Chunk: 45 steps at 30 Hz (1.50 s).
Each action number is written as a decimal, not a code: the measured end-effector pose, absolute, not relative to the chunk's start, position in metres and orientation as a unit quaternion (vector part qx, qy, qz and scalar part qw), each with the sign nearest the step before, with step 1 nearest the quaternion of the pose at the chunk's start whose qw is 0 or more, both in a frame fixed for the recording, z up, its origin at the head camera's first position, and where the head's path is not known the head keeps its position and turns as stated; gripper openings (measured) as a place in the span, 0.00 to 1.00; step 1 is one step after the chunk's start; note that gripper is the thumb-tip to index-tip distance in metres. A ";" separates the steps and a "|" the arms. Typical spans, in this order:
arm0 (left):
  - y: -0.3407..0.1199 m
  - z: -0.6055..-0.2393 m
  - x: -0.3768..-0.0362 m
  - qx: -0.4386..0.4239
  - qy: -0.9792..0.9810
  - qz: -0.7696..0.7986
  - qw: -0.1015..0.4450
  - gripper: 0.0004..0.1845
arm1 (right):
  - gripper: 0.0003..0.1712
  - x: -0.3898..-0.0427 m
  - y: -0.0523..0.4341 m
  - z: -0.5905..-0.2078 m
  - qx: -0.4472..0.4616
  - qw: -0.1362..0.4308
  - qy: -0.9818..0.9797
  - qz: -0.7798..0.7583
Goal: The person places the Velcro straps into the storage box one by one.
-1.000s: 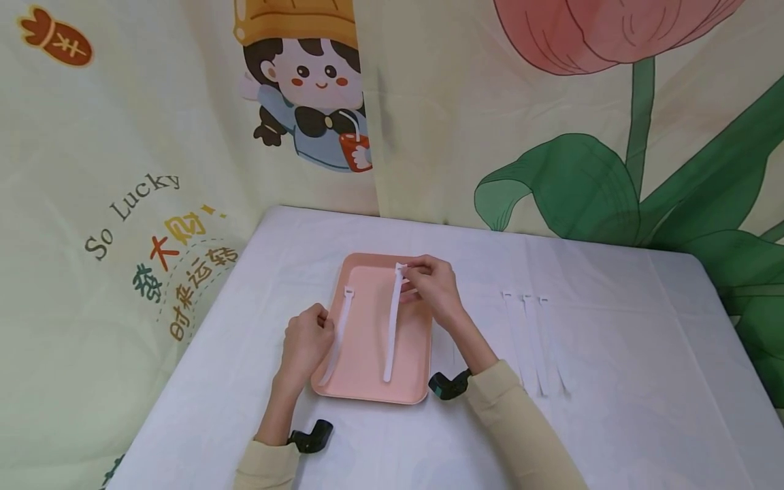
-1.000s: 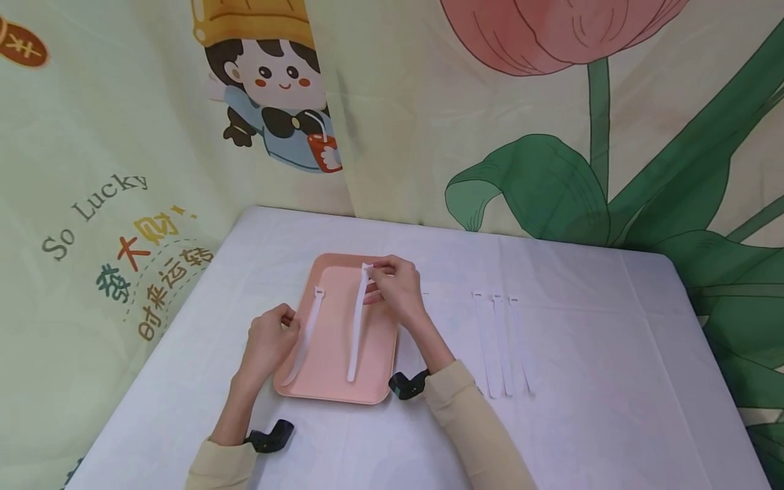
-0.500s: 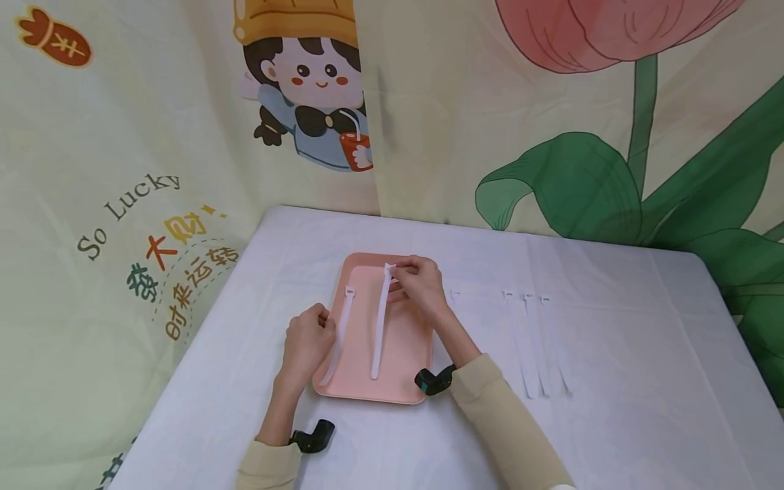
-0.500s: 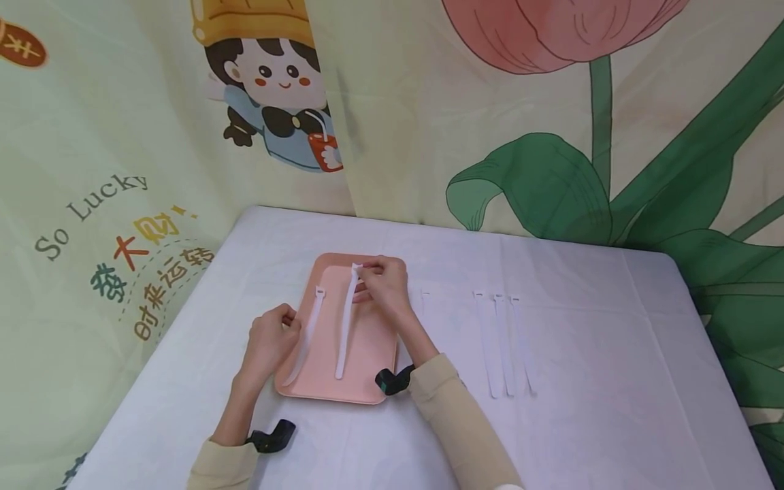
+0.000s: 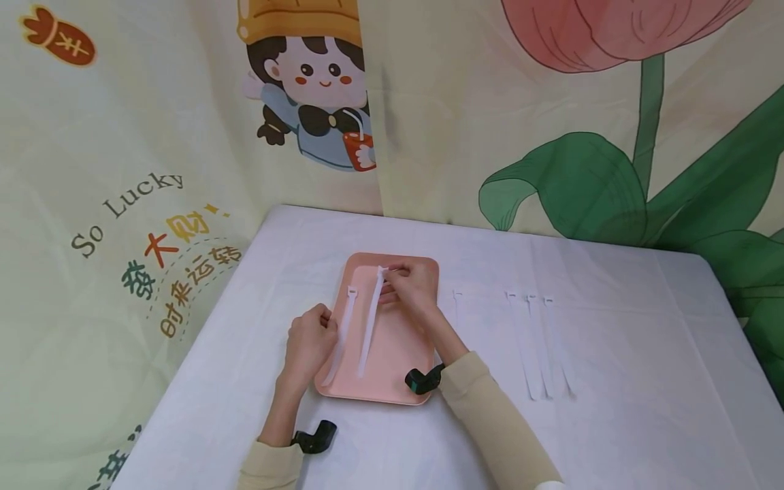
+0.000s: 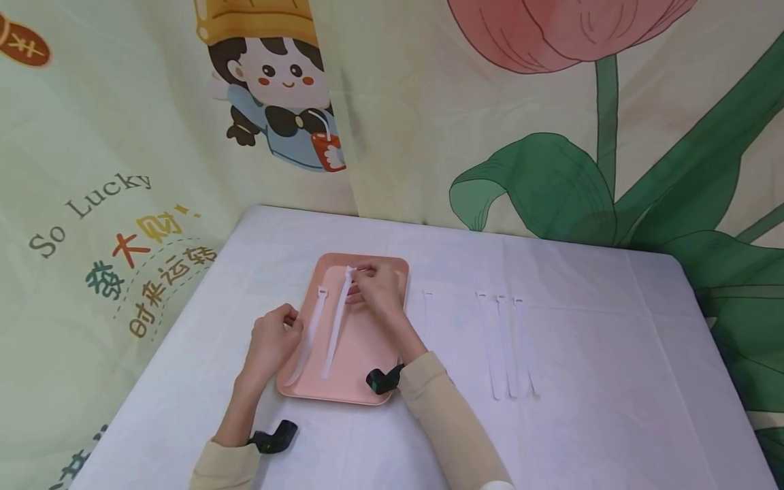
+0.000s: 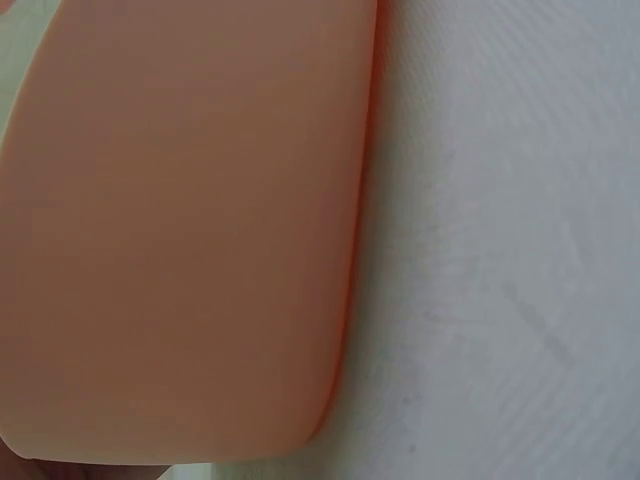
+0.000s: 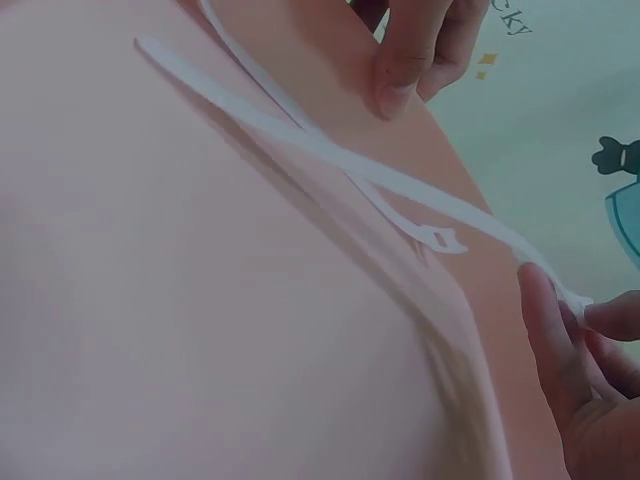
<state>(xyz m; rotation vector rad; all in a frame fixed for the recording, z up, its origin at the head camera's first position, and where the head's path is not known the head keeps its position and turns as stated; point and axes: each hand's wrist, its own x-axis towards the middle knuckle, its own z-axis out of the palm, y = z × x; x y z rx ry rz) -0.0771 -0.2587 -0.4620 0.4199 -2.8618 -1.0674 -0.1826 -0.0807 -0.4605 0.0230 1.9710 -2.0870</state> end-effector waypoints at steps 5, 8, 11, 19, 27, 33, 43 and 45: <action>-0.258 -0.461 -0.077 0.136 -0.927 -0.347 0.031 0.06 | 0.11 -0.183 -0.086 -0.467 0.007 0.151 0.687 -0.711; -0.258 -0.460 -0.077 0.135 -0.928 -0.346 0.031 0.06 | 0.10 -0.184 -0.089 -0.470 0.011 0.159 0.684 -0.712; -0.259 -0.460 -0.077 0.133 -0.929 -0.344 0.033 0.05 | 0.10 -0.185 -0.091 -0.473 0.016 0.163 0.681 -0.713; -0.257 -0.461 -0.077 0.138 -0.927 -0.347 0.030 0.05 | 0.09 -0.187 -0.097 -0.478 0.007 0.182 0.681 -0.709; -0.256 -0.461 -0.076 0.140 -0.928 -0.343 0.036 0.05 | 0.09 -0.187 -0.102 -0.484 -0.013 0.190 0.683 -0.705; -0.257 -0.460 -0.077 0.137 -0.930 -0.338 0.037 0.05 | 0.10 -0.187 -0.104 -0.485 -0.028 0.186 0.691 -0.698; -0.256 -0.460 -0.077 0.138 -0.933 -0.330 0.040 0.04 | 0.11 -0.187 -0.105 -0.488 -0.052 0.162 0.719 -0.674; -0.256 -0.460 -0.077 0.138 -0.934 -0.328 0.040 0.04 | 0.11 -0.187 -0.106 -0.488 -0.056 0.154 0.723 -0.671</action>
